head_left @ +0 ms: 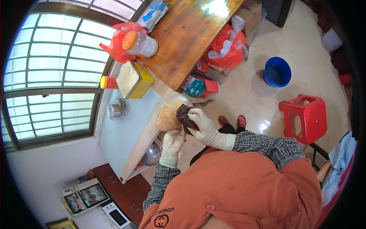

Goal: Clean the table, window frame, and various containers with a cloth.

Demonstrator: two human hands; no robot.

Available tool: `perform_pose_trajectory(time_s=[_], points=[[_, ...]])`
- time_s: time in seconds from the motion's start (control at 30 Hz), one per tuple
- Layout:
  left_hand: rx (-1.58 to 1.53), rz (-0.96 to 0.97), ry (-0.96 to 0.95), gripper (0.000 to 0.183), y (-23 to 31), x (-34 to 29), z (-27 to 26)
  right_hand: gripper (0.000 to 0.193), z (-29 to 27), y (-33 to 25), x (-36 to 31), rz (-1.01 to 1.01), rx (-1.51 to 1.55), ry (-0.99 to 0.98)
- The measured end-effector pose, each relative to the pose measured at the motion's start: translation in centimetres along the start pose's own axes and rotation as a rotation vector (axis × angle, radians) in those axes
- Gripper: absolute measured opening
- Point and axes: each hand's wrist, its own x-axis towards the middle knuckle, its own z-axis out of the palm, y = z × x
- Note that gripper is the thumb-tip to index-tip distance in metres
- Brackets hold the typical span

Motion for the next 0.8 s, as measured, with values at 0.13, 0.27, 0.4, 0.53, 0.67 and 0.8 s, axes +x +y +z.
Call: perform_pose_trajectory(time_s=[0.13, 0.27, 0.4, 0.53, 0.67, 0.8], points=[[0.166, 0.059, 0.025, 0.054, 2.1, 1.2, 1.5, 0.034, 0.5, 1.8, 4.6, -0.081, -0.043, 0.002], [0.368, 0.047, 0.063, 0.056, 6.1, 2.1, 3.2, 0.031, 1.6, 2.6, 10.3, -0.142, -0.089, 0.045], [0.494, 0.053, 0.041, 0.053, 9.1, 3.8, 2.4, 0.025, 3.0, 4.2, 15.6, -0.052, -0.066, 0.089], [0.55, -0.037, -0.029, 0.051, 9.4, 4.9, 3.8, 0.025, 3.1, 9.2, 19.9, 0.188, -0.089, 0.097], [0.374, -0.059, 0.005, 0.055, 7.6, 6.7, 3.3, 0.024, 3.0, 9.3, 21.7, 0.146, -0.171, 0.033], [0.274, -0.055, -0.006, 0.053, 7.7, 8.9, 3.2, 0.023, 2.6, 8.7, 21.5, -0.126, -0.265, 0.078]])
